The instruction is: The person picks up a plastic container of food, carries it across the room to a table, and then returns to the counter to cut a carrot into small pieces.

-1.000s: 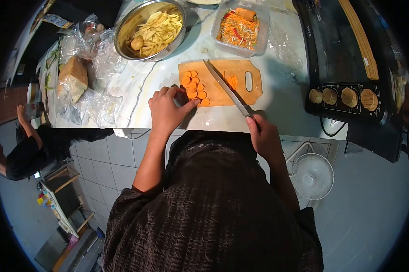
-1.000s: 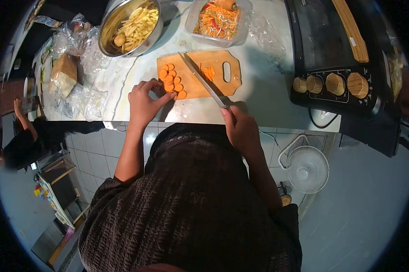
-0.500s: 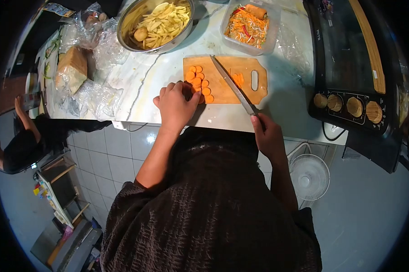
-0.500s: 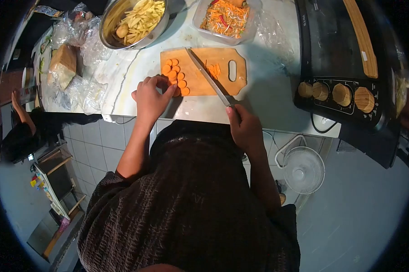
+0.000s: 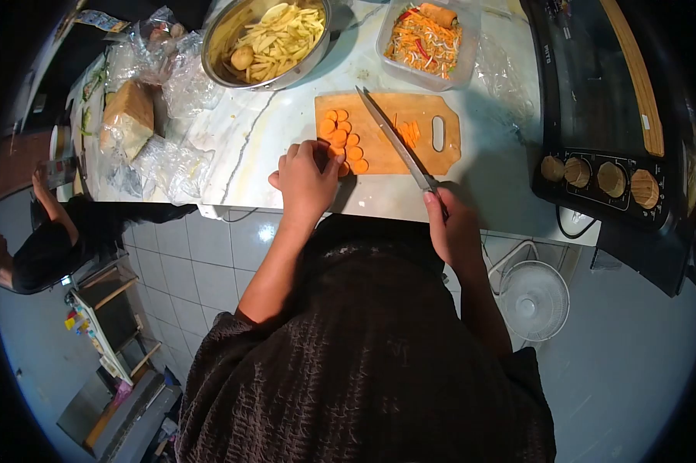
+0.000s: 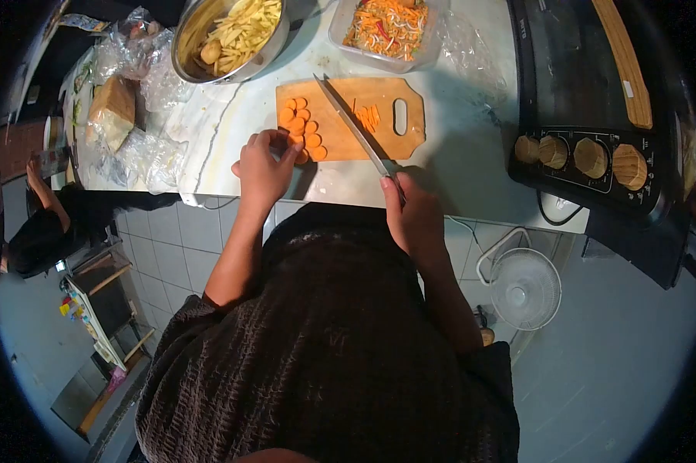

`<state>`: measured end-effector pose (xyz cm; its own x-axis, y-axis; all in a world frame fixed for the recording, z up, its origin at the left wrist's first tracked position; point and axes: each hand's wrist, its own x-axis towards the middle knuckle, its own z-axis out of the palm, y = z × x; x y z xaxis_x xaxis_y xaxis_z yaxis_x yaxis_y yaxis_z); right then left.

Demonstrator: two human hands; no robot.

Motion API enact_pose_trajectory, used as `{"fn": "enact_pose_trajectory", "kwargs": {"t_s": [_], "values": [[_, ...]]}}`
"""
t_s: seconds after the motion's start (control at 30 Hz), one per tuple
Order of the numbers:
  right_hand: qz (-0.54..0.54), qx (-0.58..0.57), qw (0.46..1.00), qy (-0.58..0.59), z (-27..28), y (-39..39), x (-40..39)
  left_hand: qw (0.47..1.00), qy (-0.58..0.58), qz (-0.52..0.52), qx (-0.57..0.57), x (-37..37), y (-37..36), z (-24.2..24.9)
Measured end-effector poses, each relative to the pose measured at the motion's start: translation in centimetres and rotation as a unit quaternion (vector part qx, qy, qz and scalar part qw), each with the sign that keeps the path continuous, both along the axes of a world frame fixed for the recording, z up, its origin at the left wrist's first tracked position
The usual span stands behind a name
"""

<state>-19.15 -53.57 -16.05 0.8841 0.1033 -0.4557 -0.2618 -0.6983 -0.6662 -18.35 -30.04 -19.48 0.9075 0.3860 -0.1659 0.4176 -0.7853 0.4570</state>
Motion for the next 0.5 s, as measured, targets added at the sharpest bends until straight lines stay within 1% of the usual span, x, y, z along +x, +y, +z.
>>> {"fn": "enact_pose_trajectory", "kwargs": {"t_s": [0.03,0.1,0.23,0.3,0.33,0.4,0.43,0.47,0.5], "values": [[0.001,-0.006,1.0,-0.011,0.0,0.1,-0.1,1.0,-0.004,-0.002,0.003,0.1,0.1,0.2],[-0.004,-0.012,1.0,-0.023,0.0,0.3,-0.1,0.998,0.032,0.02,-0.043,0.2,0.1,0.7],[-0.005,-0.031,0.999,-0.037,0.1,0.4,0.0,0.998,0.035,0.014,-0.053,0.4,0.8,1.0],[-0.005,-0.041,0.998,-0.053,0.2,0.4,0.2,0.987,0.062,0.049,-0.14,0.4,1.2,1.1],[-0.013,-0.051,0.997,-0.055,0.2,0.5,0.1,0.984,0.048,0.054,-0.162,0.3,1.3,1.2],[-0.024,-0.064,0.996,-0.056,0.0,0.5,0.0,0.982,0.039,0.051,-0.177,0.5,1.7,1.3],[-0.022,-0.069,0.994,-0.079,-0.2,0.4,-0.1,0.979,0.035,0.054,-0.192,0.4,1.8,1.4],[-0.02,-0.075,0.992,-0.099,-0.3,0.4,-0.4,0.986,0.024,0.044,-0.157,0.4,1.8,1.7],[-0.022,-0.077,0.992,-0.095,-0.1,0.5,-0.5,0.986,0.029,0.042,-0.159,0.5,1.8,1.7]]}}
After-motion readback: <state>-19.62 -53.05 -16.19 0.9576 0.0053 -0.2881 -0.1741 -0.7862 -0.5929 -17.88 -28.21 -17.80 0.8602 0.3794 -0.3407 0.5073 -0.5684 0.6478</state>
